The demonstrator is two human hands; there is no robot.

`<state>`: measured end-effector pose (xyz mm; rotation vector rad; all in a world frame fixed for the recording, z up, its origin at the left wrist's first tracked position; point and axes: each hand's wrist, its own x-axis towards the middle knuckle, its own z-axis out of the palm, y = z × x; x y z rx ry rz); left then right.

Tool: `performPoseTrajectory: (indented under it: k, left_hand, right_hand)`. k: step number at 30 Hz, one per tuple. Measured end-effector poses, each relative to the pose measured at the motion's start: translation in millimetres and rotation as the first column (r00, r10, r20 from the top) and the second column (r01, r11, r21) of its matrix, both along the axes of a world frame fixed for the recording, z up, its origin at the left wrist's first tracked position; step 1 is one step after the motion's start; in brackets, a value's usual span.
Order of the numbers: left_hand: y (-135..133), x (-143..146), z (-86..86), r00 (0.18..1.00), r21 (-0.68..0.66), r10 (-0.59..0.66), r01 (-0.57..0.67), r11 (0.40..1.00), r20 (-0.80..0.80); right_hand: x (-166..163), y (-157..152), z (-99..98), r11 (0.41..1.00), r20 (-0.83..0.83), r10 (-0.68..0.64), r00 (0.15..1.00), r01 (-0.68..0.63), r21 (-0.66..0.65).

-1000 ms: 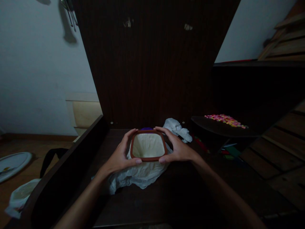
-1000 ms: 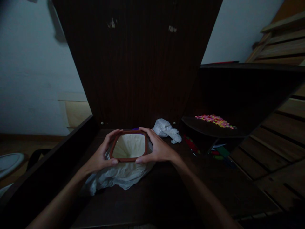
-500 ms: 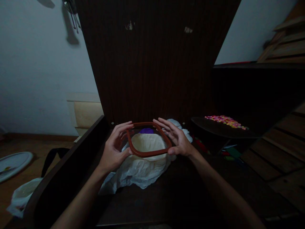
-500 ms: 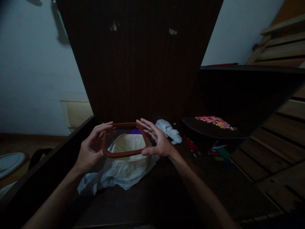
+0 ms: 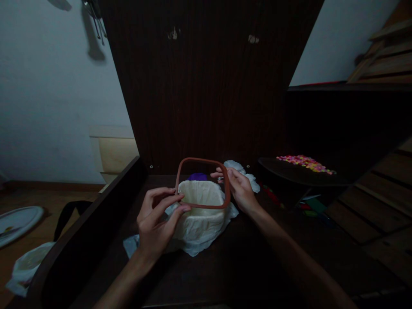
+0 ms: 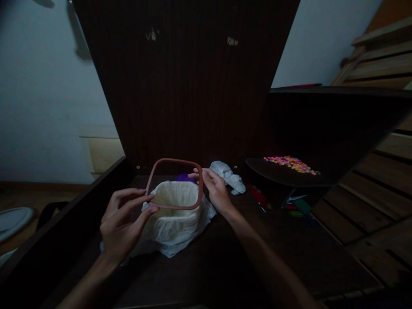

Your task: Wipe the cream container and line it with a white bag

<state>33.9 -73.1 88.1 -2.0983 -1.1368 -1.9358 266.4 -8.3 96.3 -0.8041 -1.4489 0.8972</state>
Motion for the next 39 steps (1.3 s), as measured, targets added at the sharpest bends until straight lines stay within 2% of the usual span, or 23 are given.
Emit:
performPoseTrajectory:
  k: [6, 13, 16, 21, 25, 31, 39]
  left_hand:
    - [1, -3, -5.9, 0.996, 0.023, -0.041, 0.043, 0.999, -0.083]
    - [2, -9, -17.3, 0.983, 0.01, -0.062, 0.065, 0.998, -0.174]
    - [2, -13, -21.9, 0.974, -0.005, -0.077, 0.078, 0.997, -0.211]
    - [3, -17, -25.7, 0.968, -0.01, -0.106, 0.107, 0.994, -0.227]
    - [2, -17, -26.6, 0.964, -0.029, -0.131, 0.127, 0.991, -0.23]
    - [2, -17, -25.5, 0.961, -0.04, -0.149, 0.144, 0.989, -0.232]
    - [4, -19, -19.2, 0.952, -0.074, -0.177, 0.164, 0.984, -0.251]
  right_hand:
    - [-5, -4, -7.3, 0.999, 0.069, -0.052, 0.996, 0.051, 0.015]
    - [-6, -1, -28.4, 0.997, 0.109, -0.076, 0.991, 0.078, -0.02]
    - [-4, 0, -37.0, 0.997, 0.135, -0.08, 0.988, 0.08, 0.006]
    - [-1, 0, -47.3, 0.998, 0.166, -0.068, 0.984, 0.069, 0.001]
    - [1, -2, -48.0, 0.998, 0.194, -0.067, 0.979, 0.066, 0.011]
    - [4, 1, -45.7, 0.985, 0.275, -0.133, 0.952, 0.095, 0.147]
    - [8, 4, -41.1, 0.947, 0.453, -0.252, 0.855, 0.122, 0.296]
